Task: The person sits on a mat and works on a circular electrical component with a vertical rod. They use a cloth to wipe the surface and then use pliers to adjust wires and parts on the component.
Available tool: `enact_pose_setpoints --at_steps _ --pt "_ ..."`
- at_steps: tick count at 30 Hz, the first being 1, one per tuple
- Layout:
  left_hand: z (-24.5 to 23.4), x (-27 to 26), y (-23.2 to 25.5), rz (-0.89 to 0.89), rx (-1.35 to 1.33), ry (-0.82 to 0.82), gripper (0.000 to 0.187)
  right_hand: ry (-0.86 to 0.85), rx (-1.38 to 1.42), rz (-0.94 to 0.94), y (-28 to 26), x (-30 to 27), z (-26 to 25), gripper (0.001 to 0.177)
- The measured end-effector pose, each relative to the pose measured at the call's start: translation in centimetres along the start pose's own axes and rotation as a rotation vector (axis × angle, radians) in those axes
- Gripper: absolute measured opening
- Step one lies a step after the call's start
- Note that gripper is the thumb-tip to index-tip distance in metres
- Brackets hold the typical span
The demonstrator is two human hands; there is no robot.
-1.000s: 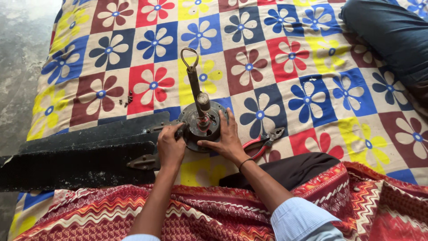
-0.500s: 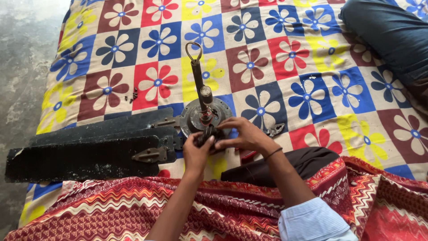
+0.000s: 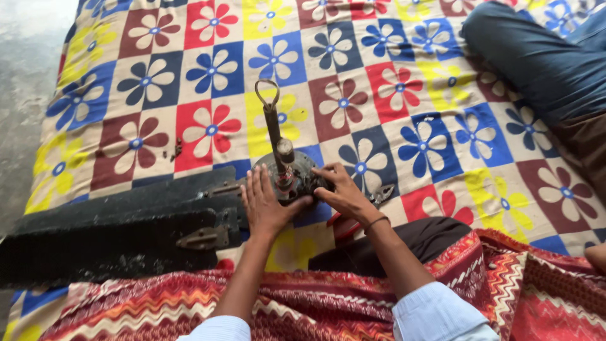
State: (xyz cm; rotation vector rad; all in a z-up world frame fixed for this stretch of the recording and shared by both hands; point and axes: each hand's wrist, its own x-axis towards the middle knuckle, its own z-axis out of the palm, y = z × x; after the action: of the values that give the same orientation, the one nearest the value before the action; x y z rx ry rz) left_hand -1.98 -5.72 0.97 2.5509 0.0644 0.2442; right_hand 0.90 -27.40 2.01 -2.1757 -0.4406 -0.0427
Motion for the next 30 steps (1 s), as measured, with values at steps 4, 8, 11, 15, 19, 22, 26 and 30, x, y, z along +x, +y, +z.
enact_pose_setpoints --at_steps 4,8,11,15,19,22,26,30 --pt "1.7 0.1 -0.7 -0.016 0.045 -0.012 0.139 0.055 -0.102 0.078 1.0 1.5 1.0 0.026" --pt "1.6 0.2 -1.1 -0.009 0.045 -0.050 0.141 0.149 -0.206 -0.067 3.7 6.1 2.6 0.027" --pt "1.2 0.3 -1.0 -0.020 0.034 -0.060 0.141 0.089 -0.195 -0.017 5.6 9.0 2.9 0.027" --pt "0.7 0.2 -0.3 -0.033 0.048 -0.055 0.140 0.063 -0.074 0.128 6.2 8.2 2.6 0.028" --pt "0.8 0.2 0.0 -0.066 0.046 -0.052 0.138 0.196 -0.130 0.152 5.1 3.1 1.9 0.032" --pt "1.6 0.6 -0.1 -0.105 0.071 -0.104 0.137 0.192 -0.078 0.192 3.9 0.4 0.9 0.033" --pt "2.1 1.8 -0.7 -0.092 0.057 -0.151 0.135 0.075 -0.133 0.264 1.8 -1.1 0.7 0.036" --pt "0.7 2.4 -1.6 -0.036 0.055 -0.211 0.135 0.196 -0.136 0.175 1.3 -2.2 2.5 0.043"
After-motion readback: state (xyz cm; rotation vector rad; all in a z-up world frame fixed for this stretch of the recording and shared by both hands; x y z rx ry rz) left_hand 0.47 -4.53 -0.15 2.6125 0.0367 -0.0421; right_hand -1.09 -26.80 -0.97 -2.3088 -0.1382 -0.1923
